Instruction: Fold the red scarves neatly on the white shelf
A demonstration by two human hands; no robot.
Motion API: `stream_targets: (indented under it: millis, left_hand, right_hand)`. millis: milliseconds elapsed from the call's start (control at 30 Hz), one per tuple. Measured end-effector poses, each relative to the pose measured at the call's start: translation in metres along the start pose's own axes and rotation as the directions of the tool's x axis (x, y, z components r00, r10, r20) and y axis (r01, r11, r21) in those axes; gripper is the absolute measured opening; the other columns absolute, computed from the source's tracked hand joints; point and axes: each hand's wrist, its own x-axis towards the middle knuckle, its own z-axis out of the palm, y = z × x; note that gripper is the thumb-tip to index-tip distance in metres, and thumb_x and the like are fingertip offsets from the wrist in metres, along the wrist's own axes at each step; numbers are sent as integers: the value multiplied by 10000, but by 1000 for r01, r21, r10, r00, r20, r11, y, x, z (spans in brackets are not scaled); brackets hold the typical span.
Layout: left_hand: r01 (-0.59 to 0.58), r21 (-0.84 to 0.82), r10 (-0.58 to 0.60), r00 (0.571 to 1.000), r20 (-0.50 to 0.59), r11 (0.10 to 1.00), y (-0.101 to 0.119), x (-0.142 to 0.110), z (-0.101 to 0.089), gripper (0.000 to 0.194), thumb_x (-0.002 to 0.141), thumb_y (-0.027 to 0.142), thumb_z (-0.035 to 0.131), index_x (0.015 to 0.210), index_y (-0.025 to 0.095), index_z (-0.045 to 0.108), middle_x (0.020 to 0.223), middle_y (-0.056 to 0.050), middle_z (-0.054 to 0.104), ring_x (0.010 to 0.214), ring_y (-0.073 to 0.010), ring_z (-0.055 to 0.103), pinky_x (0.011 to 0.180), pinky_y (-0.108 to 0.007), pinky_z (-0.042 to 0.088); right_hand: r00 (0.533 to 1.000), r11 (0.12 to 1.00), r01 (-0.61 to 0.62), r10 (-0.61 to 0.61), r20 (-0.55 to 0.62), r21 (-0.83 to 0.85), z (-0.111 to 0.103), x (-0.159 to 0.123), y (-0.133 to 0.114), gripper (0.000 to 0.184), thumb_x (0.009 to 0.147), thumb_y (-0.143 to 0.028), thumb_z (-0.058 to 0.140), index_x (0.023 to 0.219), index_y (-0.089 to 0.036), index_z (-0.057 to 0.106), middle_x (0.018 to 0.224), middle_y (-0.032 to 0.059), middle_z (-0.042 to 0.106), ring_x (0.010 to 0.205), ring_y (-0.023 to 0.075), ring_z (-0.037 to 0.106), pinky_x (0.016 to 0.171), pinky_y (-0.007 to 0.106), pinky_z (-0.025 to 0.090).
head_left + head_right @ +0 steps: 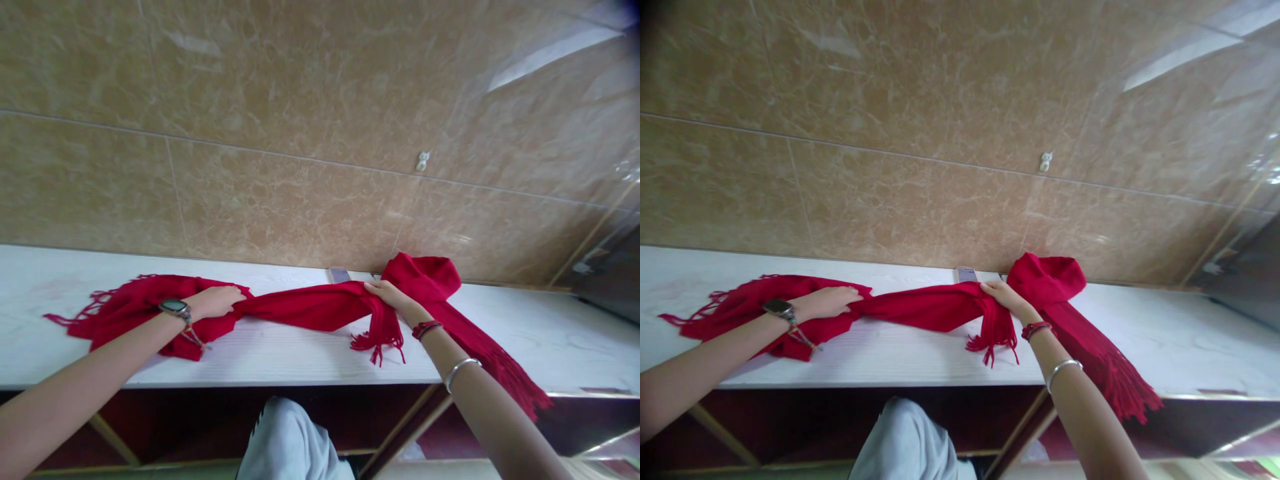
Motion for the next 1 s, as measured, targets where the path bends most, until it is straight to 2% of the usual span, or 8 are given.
stream_targets:
  millis: [100,233,367,433,533,633,867,1000]
  left_hand:
    - [23,81,-18,998,-55,996,-4,-12,5,351,768,49,425,1027,175,625,1140,-100,590,1068,-244,528,919,-342,403]
    - [166,210,-137,980,-148,963,-22,-36,-13,437,735,-28,371,1026,192,611,1129,-67,581,1074,-220,510,885,-307,428]
    - [356,283,-277,918,-283,891,-40,-51,-43,394,767,1,358,1051,164,579,1040,-86,585,1056,-248,484,887,-368,403]
    - [399,244,-344,908,-240,884,-38,-49,-50,361,777,83,436,1100,177,569,1072,-98,578,1069,-288,476,906,-428,371]
    - [330,174,-333,943,-10,928,-19,-36,-45,583,711,294,606,1273,251,458,1322,-101,434,1190,-341,388,959,-483,297]
    - [213,94,-224,967,124,972,11,-15,-31,716,736,491,559,1372,277,309,1433,-100,286,1268,-314,304,987,-440,274]
    - [-180,113,182,983,-11,977,58,22,17,416,821,259,535,1235,265,492,1283,-78,470,1119,-215,480,935,-315,357]
    - [-209,59,211,977,-23,976,60,28,24,368,806,55,374,1078,197,576,1087,-80,587,942,-176,571,809,-272,430]
  right_hand:
    - [993,986,-68,52,-110,-149,-9,0,9,409,855,-439,384,700,-155,633,627,23,634,638,162,580,593,255,445]
    - [982,956,-141,101,-160,-259,13,3,13,336,841,-298,425,602,-160,617,629,38,638,647,171,582,634,254,418]
    - [971,929,-177,113,-209,-324,49,8,-3,290,856,-208,387,759,-156,656,828,89,679,811,195,603,745,262,411]
    - [965,926,-176,97,-242,-333,65,10,-15,296,873,-198,357,937,-152,642,980,113,657,932,203,579,814,275,400]
    - [967,916,-145,52,-248,-373,83,6,-27,395,851,-290,452,1221,-157,490,1194,142,547,1104,238,490,881,322,385]
    - [982,885,-149,79,-172,-442,93,-3,-24,642,746,-350,607,1320,-177,375,1266,160,478,1103,288,488,838,361,416]
    - [927,859,-323,204,-314,-397,64,-14,16,387,789,-41,365,1091,-150,581,1000,137,639,872,204,612,728,271,424]
    - [854,886,-364,193,-484,-288,28,-5,28,314,801,-106,366,1022,-131,589,898,114,662,773,181,614,676,258,435]
